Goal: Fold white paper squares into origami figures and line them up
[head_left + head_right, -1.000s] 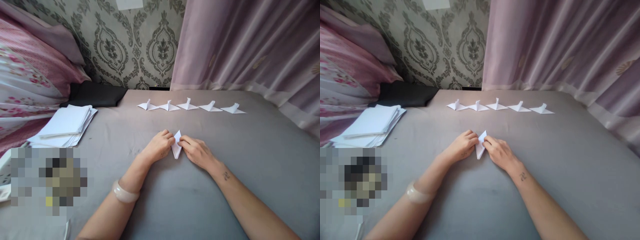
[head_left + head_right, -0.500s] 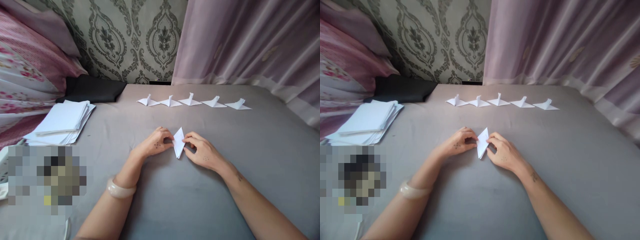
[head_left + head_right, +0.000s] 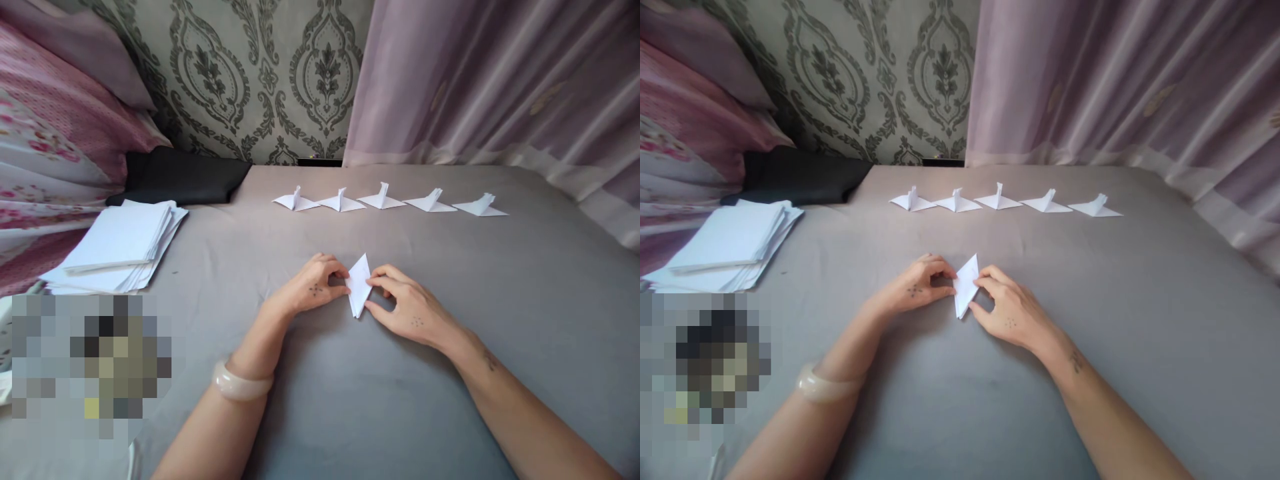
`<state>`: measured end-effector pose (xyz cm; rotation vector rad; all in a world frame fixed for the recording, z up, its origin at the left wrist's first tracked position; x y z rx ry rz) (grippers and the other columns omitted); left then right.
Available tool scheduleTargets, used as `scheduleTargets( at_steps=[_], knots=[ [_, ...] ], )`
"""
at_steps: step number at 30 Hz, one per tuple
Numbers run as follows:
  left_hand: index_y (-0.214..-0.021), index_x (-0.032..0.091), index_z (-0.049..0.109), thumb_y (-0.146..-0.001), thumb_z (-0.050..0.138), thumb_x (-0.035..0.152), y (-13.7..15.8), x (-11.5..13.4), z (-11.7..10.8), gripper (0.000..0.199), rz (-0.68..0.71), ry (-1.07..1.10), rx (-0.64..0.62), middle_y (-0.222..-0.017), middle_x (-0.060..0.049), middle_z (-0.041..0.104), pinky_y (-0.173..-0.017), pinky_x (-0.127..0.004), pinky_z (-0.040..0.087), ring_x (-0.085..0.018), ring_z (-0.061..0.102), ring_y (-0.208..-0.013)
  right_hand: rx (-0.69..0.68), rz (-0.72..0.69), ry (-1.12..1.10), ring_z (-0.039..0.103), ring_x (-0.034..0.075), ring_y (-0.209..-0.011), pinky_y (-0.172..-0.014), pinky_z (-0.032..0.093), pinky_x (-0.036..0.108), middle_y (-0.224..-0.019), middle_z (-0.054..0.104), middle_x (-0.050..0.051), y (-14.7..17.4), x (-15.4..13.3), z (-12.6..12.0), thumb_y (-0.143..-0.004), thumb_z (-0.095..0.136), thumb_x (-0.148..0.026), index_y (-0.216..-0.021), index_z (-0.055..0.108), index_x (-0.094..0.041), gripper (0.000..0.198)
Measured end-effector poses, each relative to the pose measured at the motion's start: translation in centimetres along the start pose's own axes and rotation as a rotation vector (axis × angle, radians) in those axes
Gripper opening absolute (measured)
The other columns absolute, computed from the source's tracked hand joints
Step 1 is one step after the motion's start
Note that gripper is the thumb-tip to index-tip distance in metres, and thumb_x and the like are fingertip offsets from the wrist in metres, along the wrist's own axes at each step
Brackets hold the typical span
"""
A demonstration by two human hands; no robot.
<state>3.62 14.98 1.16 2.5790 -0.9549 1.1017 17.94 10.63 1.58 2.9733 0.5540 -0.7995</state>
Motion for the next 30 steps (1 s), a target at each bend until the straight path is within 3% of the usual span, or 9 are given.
scheduleTargets(
  at_steps=[5, 12, 20, 26, 30],
  knots=[
    [-0.093, 0.016, 0.066, -0.085, 0.06, 0.023, -0.09, -0.23, 0.11, 0.012, 0.0, -0.017, 0.012, -0.09, -0.007, 0.065, -0.079, -0.031, 0.047, -0.019, 0.058, -0.087, -0.023, 0.017, 0.024, 0.063, 0.013, -0.075, -0.067, 0.051, 0.028, -0.114, 0.063, 0.003, 0.1, -0.13, 0.01, -0.084, 0.061, -0.035, -0.107, 0.063, -0.024, 0.026],
    [-0.11, 0.018, 0.06, -0.078, 0.056, 0.014, 0.18, -0.97, -0.06, 0.032, -0.044, 0.027, 0.031, -0.093, -0.005, 0.064, -0.081, -0.031, 0.048, -0.019, 0.057, -0.092, -0.023, 0.011, 0.046, 0.064, 0.015, -0.077, -0.064, 0.051, 0.029, -0.115, 0.063, 0.004, 0.06, -0.16, -0.03, -0.081, 0.065, -0.039, -0.109, 0.061, -0.024, 0.033],
    [-0.097, 0.017, 0.069, -0.081, 0.058, 0.016, -0.13, -0.11, 0.09, 0.02, 0.003, -0.039, 0.019, -0.089, -0.007, 0.064, -0.081, -0.032, 0.048, -0.019, 0.058, -0.088, -0.013, -0.007, 0.014, 0.063, 0.015, -0.074, -0.062, 0.05, 0.029, -0.113, 0.063, 0.005, -0.1, -0.02, -0.04, -0.078, 0.067, -0.039, -0.108, 0.059, -0.024, 0.035],
    [-0.095, 0.017, 0.069, -0.082, 0.06, 0.021, -0.23, -0.33, 0.12, 0.016, -0.035, -0.009, 0.012, -0.089, -0.006, 0.065, -0.079, -0.031, 0.048, -0.019, 0.058, -0.088, -0.021, 0.025, -0.064, 0.059, 0.011, -0.068, -0.067, 0.05, 0.028, -0.111, 0.061, 0.005, -0.17, 0.68, 0.34, -0.079, 0.058, -0.022, -0.109, 0.058, -0.022, 0.031],
    [-0.094, 0.017, 0.07, -0.085, 0.061, 0.023, -0.26, -0.43, 0.11, 0.014, -0.026, 0.006, 0.024, -0.088, -0.006, 0.066, -0.079, -0.031, 0.047, -0.019, 0.058, -0.087, 0.012, 0.059, -0.084, 0.058, 0.011, -0.066, -0.066, 0.049, 0.027, -0.109, 0.062, 0.005, -0.17, 0.78, 0.19, -0.078, 0.057, -0.023, -0.105, 0.06, -0.021, 0.027]
  ],
)
Point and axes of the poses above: each hand's wrist, its own y-axis away from the middle knuckle, its own z-axis out of the palm, x = y × z, the point moved 8 cm from there along -y, towards the middle knuckle
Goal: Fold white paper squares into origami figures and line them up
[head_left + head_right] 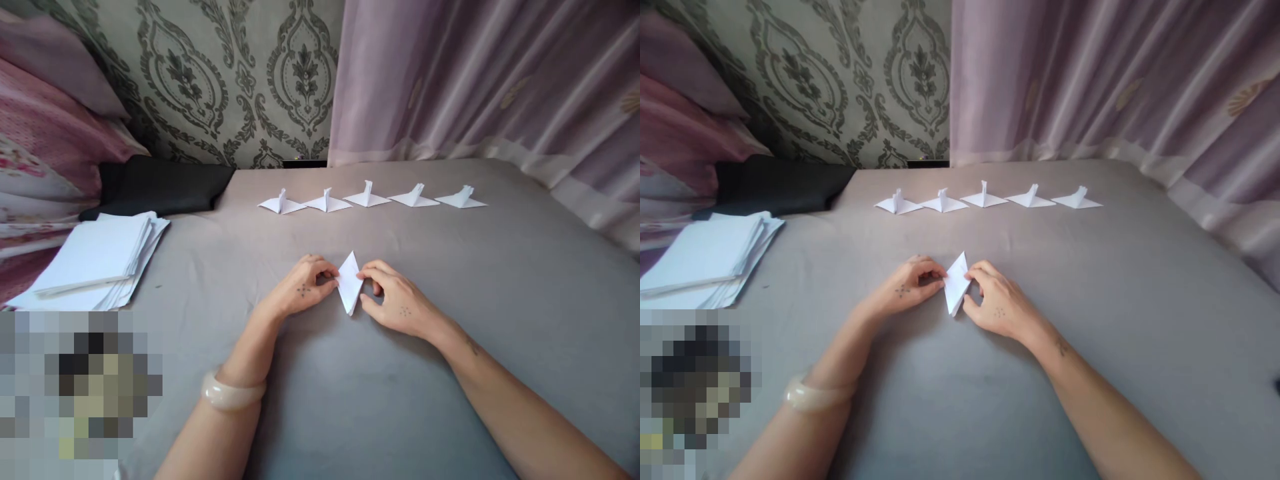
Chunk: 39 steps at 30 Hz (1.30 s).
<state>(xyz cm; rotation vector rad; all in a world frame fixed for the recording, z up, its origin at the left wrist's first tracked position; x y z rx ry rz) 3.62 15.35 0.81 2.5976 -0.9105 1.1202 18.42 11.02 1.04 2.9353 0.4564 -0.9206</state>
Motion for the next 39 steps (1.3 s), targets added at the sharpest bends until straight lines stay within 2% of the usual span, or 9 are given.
scheduleTargets(
  at_steps=[7, 11, 16, 20, 25, 33, 39],
  knots=[
    [-0.092, 0.017, 0.07, -0.091, 0.055, 0.03, -0.2, 0.1, 0.0, 0.019, 0.032, -0.021, 0.018, -0.082, -0.005, 0.066, -0.077, -0.031, 0.047, -0.018, 0.057, -0.081, 0.082, -0.004, -0.055, 0.057, 0.009, -0.061, -0.063, 0.049, 0.027, -0.102, 0.065, 0.003, -0.1, 0.1, -0.2, -0.083, 0.057, -0.028, -0.096, 0.065, -0.022, 0.016],
    [-0.091, 0.017, 0.071, -0.09, 0.058, 0.029, -0.2, 0.1, 0.0, 0.017, 0.029, -0.021, 0.022, -0.082, -0.006, 0.067, -0.075, -0.03, 0.046, -0.018, 0.058, -0.08, 0.091, -0.021, -0.073, 0.058, 0.01, -0.062, -0.067, 0.05, 0.028, -0.102, 0.066, 0.004, -0.2, 0.2, -0.2, -0.088, 0.051, -0.023, -0.095, 0.068, -0.022, 0.019],
    [-0.088, 0.018, 0.072, -0.088, 0.062, 0.034, -0.3, -0.1, 0.1, 0.019, -0.022, -0.003, 0.025, -0.083, -0.006, 0.067, -0.073, -0.029, 0.046, -0.018, 0.059, -0.082, 0.055, -0.006, -0.059, 0.058, 0.01, -0.065, -0.066, 0.049, 0.027, -0.105, 0.065, 0.003, -0.1, 0.3, -0.1, -0.081, 0.049, -0.014, -0.099, 0.068, -0.022, 0.027],
    [-0.084, 0.018, 0.071, -0.089, 0.059, 0.041, -0.3, -0.2, 0.2, 0.026, -0.053, -0.029, 0.039, -0.083, -0.005, 0.066, -0.07, -0.029, 0.045, -0.019, 0.059, -0.081, 0.017, 0.011, -0.044, 0.057, 0.01, -0.064, -0.064, 0.048, 0.027, -0.104, 0.064, 0.003, 0.0, 0.1, -0.2, -0.077, 0.053, -0.015, -0.1, 0.066, -0.021, 0.027],
    [-0.083, 0.018, 0.068, -0.09, 0.059, 0.033, -0.4, -0.2, 0.4, 0.019, -0.033, -0.06, 0.066, -0.081, -0.004, 0.064, -0.066, -0.027, 0.043, -0.016, 0.058, -0.075, 0.026, 0.009, -0.094, 0.057, 0.011, -0.065, -0.065, 0.047, 0.028, -0.102, 0.065, 0.004, -0.1, -0.1, -0.3, -0.09, 0.047, -0.028, -0.094, 0.068, -0.022, 0.022],
    [-0.082, 0.017, 0.067, -0.091, 0.055, 0.028, -0.5, -0.2, 0.7, 0.019, -0.046, -0.121, 0.087, -0.079, -0.004, 0.062, -0.066, -0.026, 0.041, -0.015, 0.056, -0.072, 0.185, 0.101, -0.098, 0.056, 0.01, -0.064, -0.068, 0.046, 0.027, -0.098, 0.066, 0.002, -0.4, 1.2, 0.1, -0.086, 0.056, -0.028, -0.085, 0.067, -0.022, 0.013],
    [-0.08, 0.017, 0.064, -0.085, 0.062, 0.025, -0.6, -0.5, 0.8, 0.009, -0.079, -0.063, 0.066, -0.08, -0.003, 0.061, -0.066, -0.025, 0.043, -0.014, 0.057, -0.072, 0.204, 0.154, -0.107, 0.057, 0.011, -0.066, -0.067, 0.044, 0.027, -0.098, 0.066, 0.001, -0.7, 1.7, 0.3, -0.087, 0.057, -0.034, -0.078, 0.067, -0.022, 0.018]
  ],
)
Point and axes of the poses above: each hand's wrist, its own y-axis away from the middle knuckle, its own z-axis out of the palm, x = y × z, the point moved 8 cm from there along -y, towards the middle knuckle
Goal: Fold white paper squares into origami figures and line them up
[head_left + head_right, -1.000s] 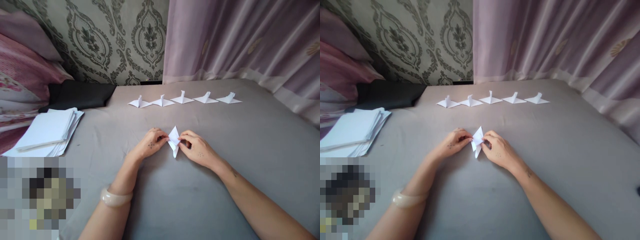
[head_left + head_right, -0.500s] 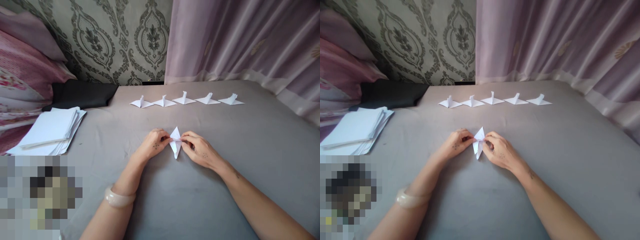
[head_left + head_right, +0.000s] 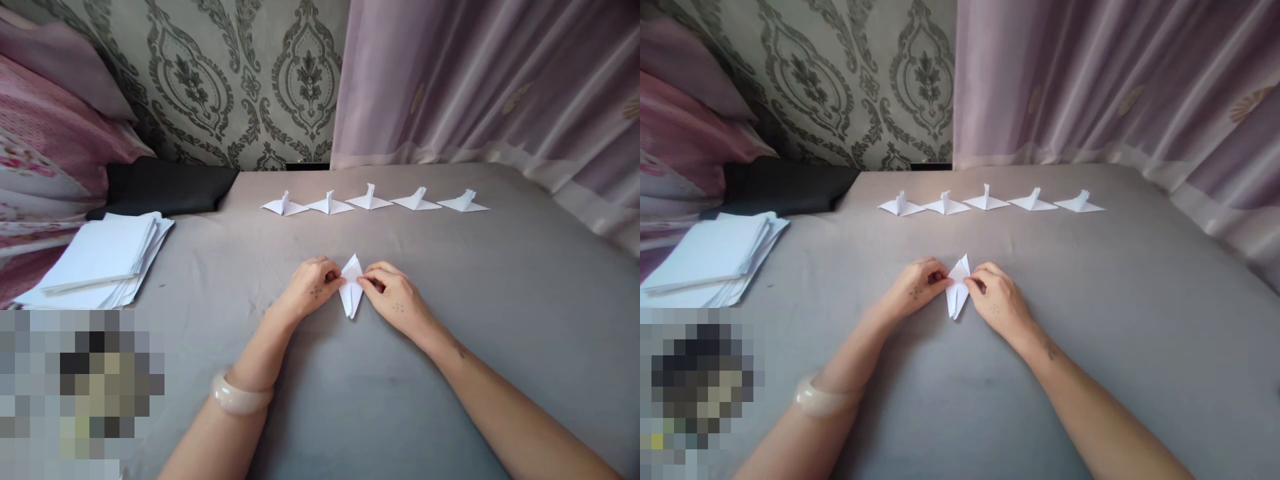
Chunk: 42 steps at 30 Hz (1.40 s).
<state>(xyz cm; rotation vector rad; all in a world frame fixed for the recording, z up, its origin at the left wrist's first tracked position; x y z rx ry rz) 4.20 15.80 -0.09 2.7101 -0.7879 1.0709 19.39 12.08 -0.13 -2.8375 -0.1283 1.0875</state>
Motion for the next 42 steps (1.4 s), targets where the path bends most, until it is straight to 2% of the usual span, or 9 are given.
scheduleTargets(
  at_steps=[8, 13, 20, 25, 34, 37, 40, 42],
  knots=[
    [-0.08, 0.016, 0.064, -0.083, 0.063, 0.024, 0.0, -0.1, 0.0, 0.009, -0.044, 0.005, -0.01, -0.08, -0.003, 0.061, -0.065, -0.025, 0.042, -0.015, 0.056, -0.072, 0.054, 0.012, -0.016, 0.059, 0.013, -0.066, -0.067, 0.045, 0.028, -0.094, 0.067, 0.003, -0.2, 0.5, 0.0, -0.085, 0.059, -0.033, -0.076, 0.067, -0.021, 0.016],
    [-0.08, 0.016, 0.066, -0.083, 0.063, 0.023, -0.1, -0.3, 0.0, 0.008, -0.061, 0.027, -0.007, -0.08, -0.003, 0.062, -0.066, -0.025, 0.041, -0.014, 0.056, -0.072, 0.029, 0.04, 0.003, 0.057, 0.011, -0.063, -0.065, 0.044, 0.028, -0.096, 0.066, 0.003, -0.2, 0.8, 0.2, -0.083, 0.061, -0.033, -0.072, 0.065, -0.021, 0.017],
    [-0.081, 0.016, 0.068, -0.089, 0.056, 0.024, -0.2, 0.1, -0.1, 0.016, -0.066, -0.026, -0.003, -0.079, -0.004, 0.064, -0.066, -0.026, 0.04, -0.015, 0.055, -0.07, 0.019, 0.055, -0.039, 0.059, 0.012, -0.065, -0.067, 0.045, 0.028, -0.097, 0.067, 0.003, -0.3, 0.8, 0.1, -0.086, 0.057, -0.034, -0.073, 0.068, -0.021, 0.022],
    [-0.078, 0.016, 0.065, -0.088, 0.058, 0.023, -0.2, 0.0, 0.1, 0.014, -0.064, -0.054, 0.025, -0.078, -0.003, 0.062, -0.065, -0.026, 0.04, -0.014, 0.053, -0.067, 0.044, 0.089, -0.038, 0.058, 0.012, -0.065, -0.069, 0.044, 0.028, -0.094, 0.067, 0.002, -0.4, 1.0, 0.0, -0.082, 0.061, -0.032, -0.068, 0.065, -0.021, 0.019],
    [-0.075, 0.018, 0.058, -0.086, 0.06, 0.023, -0.2, -0.6, 0.5, 0.012, -0.071, -0.064, 0.042, -0.077, -0.002, 0.061, -0.065, -0.027, 0.039, -0.015, 0.052, -0.069, -0.009, 0.139, 0.002, 0.058, 0.012, -0.069, -0.071, 0.043, 0.029, -0.097, 0.064, 0.002, -0.5, 1.0, 0.2, -0.082, 0.061, -0.032, -0.068, 0.063, -0.021, 0.018],
    [-0.083, 0.019, 0.056, -0.086, 0.06, 0.024, -0.1, -0.7, 0.4, 0.007, -0.103, -0.084, 0.087, -0.077, -0.002, 0.06, -0.068, -0.029, 0.041, -0.017, 0.054, -0.074, 0.013, 0.156, 0.018, 0.056, 0.013, -0.066, -0.068, 0.043, 0.029, -0.091, 0.061, 0.001, -0.4, 1.2, 0.2, -0.082, 0.063, -0.033, -0.073, 0.06, -0.021, 0.016],
    [-0.089, 0.019, 0.055, -0.089, 0.055, 0.02, 0.0, 0.3, 0.6, 0.002, -0.026, -0.132, 0.108, -0.083, -0.003, 0.061, -0.073, -0.031, 0.043, -0.019, 0.053, -0.08, 0.038, 0.09, 0.044, 0.056, 0.013, -0.066, -0.067, 0.043, 0.028, -0.086, 0.06, 0.001, -0.3, 0.6, 0.1, -0.083, 0.063, -0.031, -0.079, 0.06, -0.022, 0.011],
    [-0.089, 0.018, 0.056, -0.093, 0.046, 0.018, 0.2, 1.4, 1.0, 0.01, 0.059, -0.2, 0.082, -0.089, -0.005, 0.061, -0.077, -0.031, 0.044, -0.02, 0.052, -0.084, 0.028, 0.002, 0.074, 0.059, 0.015, -0.073, -0.07, 0.044, 0.028, -0.088, 0.062, 0.002, 0.1, -0.3, 0.1, -0.087, 0.058, -0.027, -0.084, 0.062, -0.022, 0.007]
  ],
)
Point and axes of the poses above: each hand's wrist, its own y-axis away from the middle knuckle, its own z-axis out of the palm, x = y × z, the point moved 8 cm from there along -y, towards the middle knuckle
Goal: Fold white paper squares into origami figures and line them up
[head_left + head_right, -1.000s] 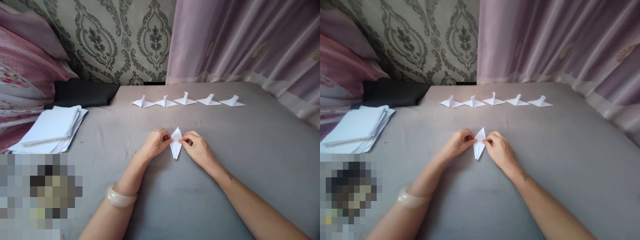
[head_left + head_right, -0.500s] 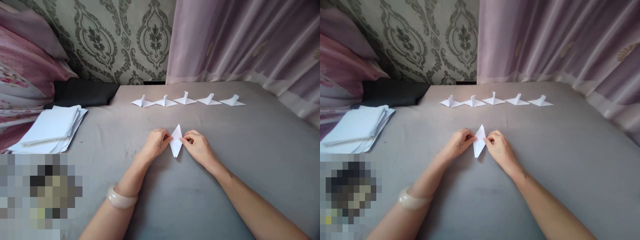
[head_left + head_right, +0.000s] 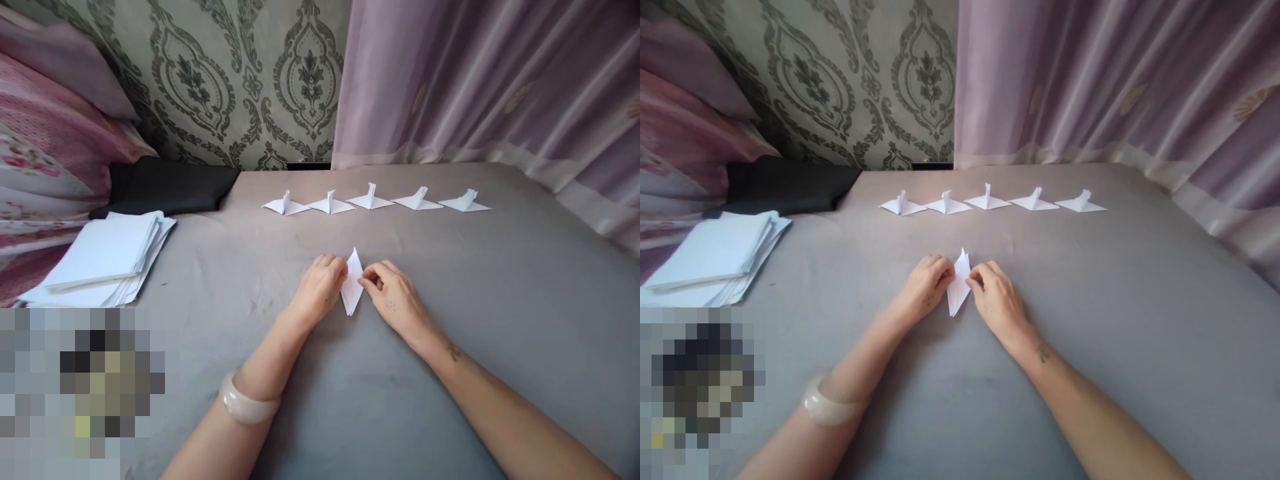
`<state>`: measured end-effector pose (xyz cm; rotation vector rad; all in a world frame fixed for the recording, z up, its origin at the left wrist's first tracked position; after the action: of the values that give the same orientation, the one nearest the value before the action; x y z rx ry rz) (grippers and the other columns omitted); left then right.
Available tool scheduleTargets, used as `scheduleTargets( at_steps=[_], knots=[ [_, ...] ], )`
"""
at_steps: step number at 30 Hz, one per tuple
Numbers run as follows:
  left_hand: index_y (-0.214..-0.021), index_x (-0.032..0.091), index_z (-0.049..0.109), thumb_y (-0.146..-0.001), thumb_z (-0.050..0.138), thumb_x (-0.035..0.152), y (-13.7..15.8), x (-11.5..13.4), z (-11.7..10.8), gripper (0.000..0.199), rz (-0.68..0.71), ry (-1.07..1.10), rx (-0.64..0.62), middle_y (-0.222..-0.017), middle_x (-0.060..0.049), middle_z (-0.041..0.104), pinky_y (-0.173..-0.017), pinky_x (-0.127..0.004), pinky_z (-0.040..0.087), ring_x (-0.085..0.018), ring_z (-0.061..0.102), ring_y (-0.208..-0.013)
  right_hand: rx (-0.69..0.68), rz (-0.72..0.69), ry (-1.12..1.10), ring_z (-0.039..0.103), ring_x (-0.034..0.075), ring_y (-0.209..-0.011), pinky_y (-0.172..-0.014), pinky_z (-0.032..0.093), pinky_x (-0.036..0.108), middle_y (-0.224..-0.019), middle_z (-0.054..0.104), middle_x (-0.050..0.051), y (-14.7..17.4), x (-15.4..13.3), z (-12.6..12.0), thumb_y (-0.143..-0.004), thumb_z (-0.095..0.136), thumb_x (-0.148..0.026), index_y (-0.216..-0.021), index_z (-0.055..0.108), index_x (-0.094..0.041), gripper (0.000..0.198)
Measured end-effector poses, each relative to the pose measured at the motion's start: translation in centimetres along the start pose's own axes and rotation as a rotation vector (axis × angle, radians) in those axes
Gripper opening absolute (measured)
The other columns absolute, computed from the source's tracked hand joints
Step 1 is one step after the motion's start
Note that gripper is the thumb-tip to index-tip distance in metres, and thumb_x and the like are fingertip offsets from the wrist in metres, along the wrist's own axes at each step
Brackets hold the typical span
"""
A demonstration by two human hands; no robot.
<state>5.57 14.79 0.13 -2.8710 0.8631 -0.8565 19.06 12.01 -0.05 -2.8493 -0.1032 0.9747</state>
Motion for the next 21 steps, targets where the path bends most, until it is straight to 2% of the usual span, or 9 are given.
scheduleTargets(
  at_steps=[3, 5, 9, 13, 17, 21],
  knots=[
    [-0.094, 0.017, 0.058, -0.097, 0.036, 0.015, 0.5, 1.5, 0.2, 0.023, 0.078, -0.106, -0.043, -0.095, -0.008, 0.06, -0.081, -0.032, 0.046, -0.021, 0.051, -0.088, -0.033, -0.09, 0.111, 0.062, 0.017, -0.082, -0.071, 0.043, 0.028, -0.097, 0.065, 0.004, 0.8, -1.4, 0.1, -0.094, 0.047, -0.022, -0.098, 0.065, -0.023, 0.019],
    [-0.1, 0.016, 0.059, -0.096, 0.035, 0.012, 0.8, 2.3, 0.5, 0.024, 0.096, -0.161, -0.09, -0.098, -0.009, 0.06, -0.081, -0.033, 0.048, -0.022, 0.052, -0.089, -0.069, -0.121, 0.243, 0.062, 0.017, -0.082, -0.068, 0.042, 0.028, -0.102, 0.065, 0.005, 1.3, -2.1, 0.4, -0.095, 0.042, -0.017, -0.105, 0.066, -0.024, 0.027],
    [-0.103, 0.013, 0.061, -0.093, 0.043, 0.01, 1.4, 3.8, 1.3, 0.021, 0.076, -0.291, -0.191, -0.104, -0.012, 0.06, -0.081, -0.034, 0.051, -0.024, 0.054, -0.097, -0.124, -0.229, 0.488, 0.061, 0.021, -0.086, -0.07, 0.042, 0.032, -0.099, 0.063, 0.01, 2.3, -3.6, 1.0, -0.093, 0.039, -0.01, -0.115, 0.063, -0.018, 0.034],
    [-0.108, 0.009, 0.061, -0.09, 0.043, 0.006, 1.8, 4.7, 1.9, 0.025, 0.001, -0.397, -0.261, -0.104, -0.014, 0.061, -0.081, -0.035, 0.053, -0.026, 0.055, -0.097, -0.133, -0.275, 0.597, 0.059, 0.024, -0.087, -0.074, 0.044, 0.035, -0.097, 0.062, 0.012, 2.8, -4.4, 1.1, -0.094, 0.035, -0.01, -0.118, 0.061, -0.013, 0.035],
    [-0.115, 0.009, 0.058, -0.087, 0.044, 0.004, 2.2, 4.5, 1.6, 0.032, -0.051, -0.34, -0.25, -0.112, -0.014, 0.06, -0.08, -0.033, 0.054, -0.026, 0.054, -0.102, -0.155, -0.245, 0.613, 0.059, 0.024, -0.086, -0.073, 0.044, 0.035, -0.098, 0.062, 0.013, 3.1, -4.3, 0.7, -0.09, 0.038, -0.007, -0.114, 0.062, -0.012, 0.034],
    [-0.098, 0.014, 0.064, -0.083, 0.043, 0.003, 2.2, 3.4, 0.8, 0.028, -0.041, -0.176, -0.172, -0.107, -0.013, 0.062, -0.079, -0.034, 0.052, -0.025, 0.056, -0.098, -0.127, -0.214, 0.54, 0.061, 0.022, -0.081, -0.068, 0.044, 0.033, -0.095, 0.063, 0.011, 2.9, -3.4, 0.3, -0.086, 0.04, -0.007, -0.103, 0.067, -0.014, 0.032]
  ],
)
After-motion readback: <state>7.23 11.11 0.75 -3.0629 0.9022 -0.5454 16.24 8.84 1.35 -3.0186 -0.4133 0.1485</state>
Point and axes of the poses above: each hand's wrist, its own y-axis away from the middle knuckle, its own z-axis out of the palm, x = y × z, the point moved 8 cm from there along -y, towards the middle knuckle
